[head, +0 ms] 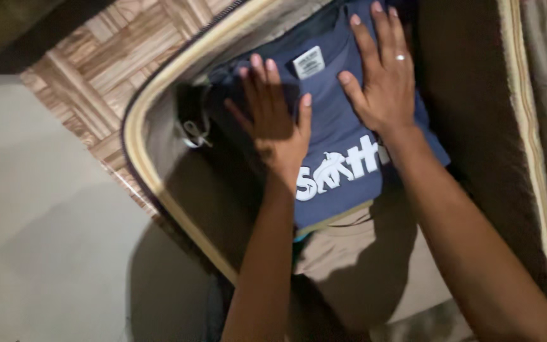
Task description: The person folds a white t-shirt on a patterned surface next to an open suitcase. They smooth the fabric, fold the sleeves, and roll the shirt into a compact bundle. A white cat is visible in the background.
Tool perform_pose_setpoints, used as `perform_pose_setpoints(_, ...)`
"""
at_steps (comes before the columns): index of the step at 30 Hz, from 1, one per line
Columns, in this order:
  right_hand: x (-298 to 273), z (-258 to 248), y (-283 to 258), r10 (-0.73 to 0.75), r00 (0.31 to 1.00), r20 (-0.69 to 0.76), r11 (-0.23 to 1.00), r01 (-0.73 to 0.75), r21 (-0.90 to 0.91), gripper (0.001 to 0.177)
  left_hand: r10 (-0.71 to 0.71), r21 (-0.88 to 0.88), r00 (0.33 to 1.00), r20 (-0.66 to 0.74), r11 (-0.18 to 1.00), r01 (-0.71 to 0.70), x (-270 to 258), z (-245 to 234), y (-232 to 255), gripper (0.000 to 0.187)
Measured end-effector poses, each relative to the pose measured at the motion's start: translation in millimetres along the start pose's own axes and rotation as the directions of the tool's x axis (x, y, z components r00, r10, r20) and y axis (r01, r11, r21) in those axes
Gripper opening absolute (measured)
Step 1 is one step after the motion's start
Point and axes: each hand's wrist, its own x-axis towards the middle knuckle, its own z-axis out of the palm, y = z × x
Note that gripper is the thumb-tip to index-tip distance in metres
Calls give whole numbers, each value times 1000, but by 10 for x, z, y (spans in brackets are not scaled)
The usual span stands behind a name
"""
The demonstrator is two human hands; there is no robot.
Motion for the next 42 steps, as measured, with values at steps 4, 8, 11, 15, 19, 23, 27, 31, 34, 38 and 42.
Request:
perform_pose_setpoints(4, -43, -36, -3, 63, 995, 74, 998, -63, -3, 74, -70, 9, 993, 90, 998, 70, -40, -23, 56, 79)
perform_pose_setpoints(8, -527, -139, -275, 69, 991, 113, 993, -57, -106, 84, -34, -152, 989, 141, 987, 56, -643, -250, 273, 78)
perform_pose_setpoints(11, -1166, -196, -532, 145, 966, 215, 987, -126, -101, 76, 104, -186, 933, 344, 982, -41, -1237, -399, 340, 73)
perform_pose_setpoints(15, -1769, -546, -578, 175, 950, 258, 980, -142, -139, 68, 171, -152, 886, 432, 982, -115, -1615, -614, 175, 63)
perform_pose_setpoints(19, -2203, -896, -585, 137, 947, 292, 988, -107, -114, 67, 163, -34, 864, 477, 985, -167, -1802, -864, 99, 65)
perform_pose_setpoints(23, -2759, -1476, -678, 119, 927, 357, 993, -107, -52, 69, 227, 11, 847, 480, 964, -265, -2140, -1436, 185, 67)
perform_pose_setpoints(27, -3334, -2186, -810, 79, 974, 214, 997, -72, -39, 67, 241, 35, 854, 462, 957, -289, -2637, -2157, 509, 69)
perform_pose_setpoints(31, -3639, -3071, -926, 66, 980, 188, 998, -63, -20, 66, 309, 48, 949, 58, 949, -312, -3129, -2645, 1049, 71)
perform_pose_setpoints(34, -3701, -3888, -1149, 3, 999, 43, 1000, -4, 14, 66, 270, 52, 963, -21, 962, -269, -3424, -3099, 1683, 75)
perform_pose_setpoints(38, -3758, -4841, -1551, -5, 998, -67, 999, 9, 51, 67, 175, -118, 968, 181, 981, -155, -3502, -3880, 2569, 76)
perform_pose_setpoints(42, -3800, -5469, -1832, -49, 971, -235, 996, 65, 61, 65, 254, -245, 950, 180, 947, -207, -3465, -4787, 3135, 75)
